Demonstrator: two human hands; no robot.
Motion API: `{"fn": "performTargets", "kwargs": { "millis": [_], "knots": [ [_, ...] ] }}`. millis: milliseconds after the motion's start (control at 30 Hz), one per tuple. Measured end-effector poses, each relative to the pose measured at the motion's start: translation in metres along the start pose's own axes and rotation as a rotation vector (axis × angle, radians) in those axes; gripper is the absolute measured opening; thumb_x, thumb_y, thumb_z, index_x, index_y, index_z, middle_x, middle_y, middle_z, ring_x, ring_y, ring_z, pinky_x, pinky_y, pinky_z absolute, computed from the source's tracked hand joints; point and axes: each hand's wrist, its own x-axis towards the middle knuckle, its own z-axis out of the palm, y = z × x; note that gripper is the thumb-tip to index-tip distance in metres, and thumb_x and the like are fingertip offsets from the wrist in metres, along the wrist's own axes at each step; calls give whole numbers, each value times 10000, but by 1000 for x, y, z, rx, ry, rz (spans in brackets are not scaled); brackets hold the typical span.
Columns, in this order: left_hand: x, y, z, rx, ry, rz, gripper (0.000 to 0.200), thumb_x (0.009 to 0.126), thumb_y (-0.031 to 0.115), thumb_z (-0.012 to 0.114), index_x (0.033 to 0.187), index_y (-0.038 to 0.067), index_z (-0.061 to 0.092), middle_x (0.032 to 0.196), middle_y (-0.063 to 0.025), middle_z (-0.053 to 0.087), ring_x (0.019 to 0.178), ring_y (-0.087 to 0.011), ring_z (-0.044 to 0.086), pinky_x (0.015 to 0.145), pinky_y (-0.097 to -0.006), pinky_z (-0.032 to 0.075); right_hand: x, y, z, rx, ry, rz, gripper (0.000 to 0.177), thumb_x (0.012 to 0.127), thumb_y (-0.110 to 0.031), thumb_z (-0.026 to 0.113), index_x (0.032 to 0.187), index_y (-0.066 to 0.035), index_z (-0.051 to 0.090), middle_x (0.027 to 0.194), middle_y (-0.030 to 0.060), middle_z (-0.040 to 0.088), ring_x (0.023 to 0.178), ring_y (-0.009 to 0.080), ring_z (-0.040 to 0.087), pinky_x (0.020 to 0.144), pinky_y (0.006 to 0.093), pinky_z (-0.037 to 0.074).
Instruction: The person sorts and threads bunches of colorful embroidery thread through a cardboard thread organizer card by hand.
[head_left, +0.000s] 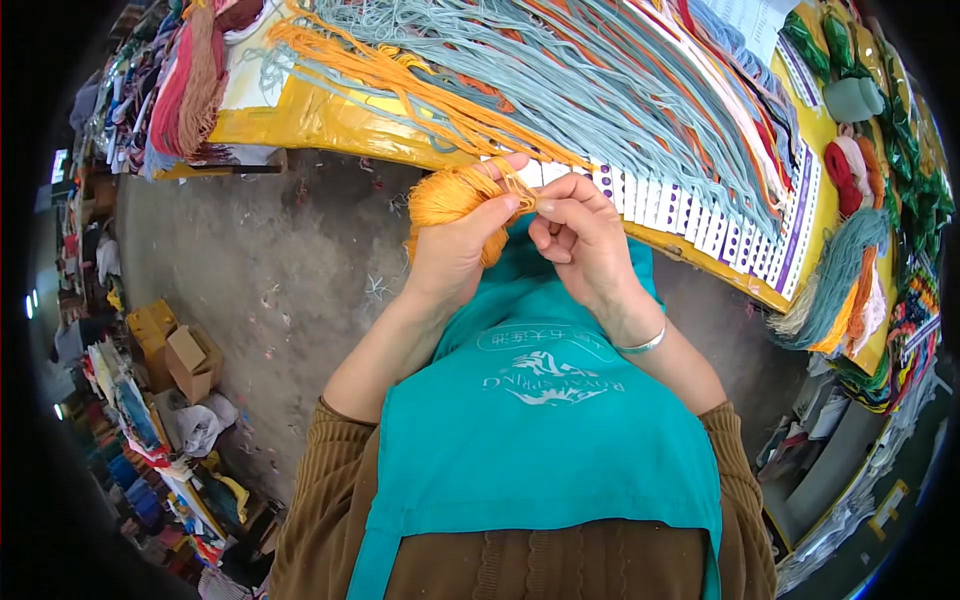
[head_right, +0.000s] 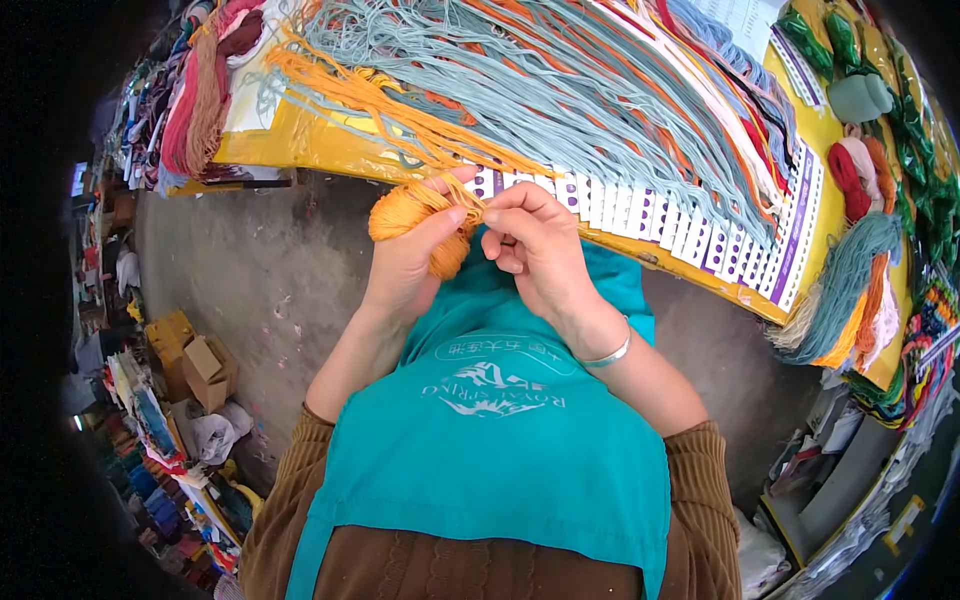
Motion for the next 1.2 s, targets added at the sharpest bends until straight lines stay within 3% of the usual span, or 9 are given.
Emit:
{"fn": "performTargets", "kwargs": {
  "millis": [200,367,500,900,1200],
  "knots": [
    [3,-6,-5,-49,-61,29,417,891,-9,500,1305,-59,494,1016,-64,609,966,-117,572,890,-268,451,-1,-3,2,156,-27,-88,43,885,-38,596,914,-59,573,723,53,606,502,89,495,402,199,276],
    [2,-4,-4,-67,-72,26,477,872,-19,482,1345,-75,450,953,-48,599,909,-113,566,881,-262,446,-3,-5,0,4,-72,-32,33,909,-69,588,929,-58,565,719,58,620,463,76,458,398,191,277],
    [4,-8,-4,0,-53,55,485,875,-10,492,1353,-77,445,962,-40,588,905,-106,560,876,-256,446,-4,-3,0,-136,-39,-70,36,925,-94,584,928,-61,570,715,44,628,467,58,461,398,190,281],
    [3,-10,-1,86,-43,31,456,890,4,518,1343,-36,488,1056,-37,595,951,-83,545,884,-248,444,-4,-4,-3,-157,-47,-100,41,906,-60,582,947,-61,576,736,36,631,491,44,464,414,184,292],
    [4,-20,5,295,-45,126,409,902,-10,521,1311,-14,534,1118,-49,604,1013,-78,546,908,-230,440,1,1,2,-280,-71,-216,129,885,-11,650,1012,-1,624,845,5,649,778,34,575,691,185,467]
  ]
}}
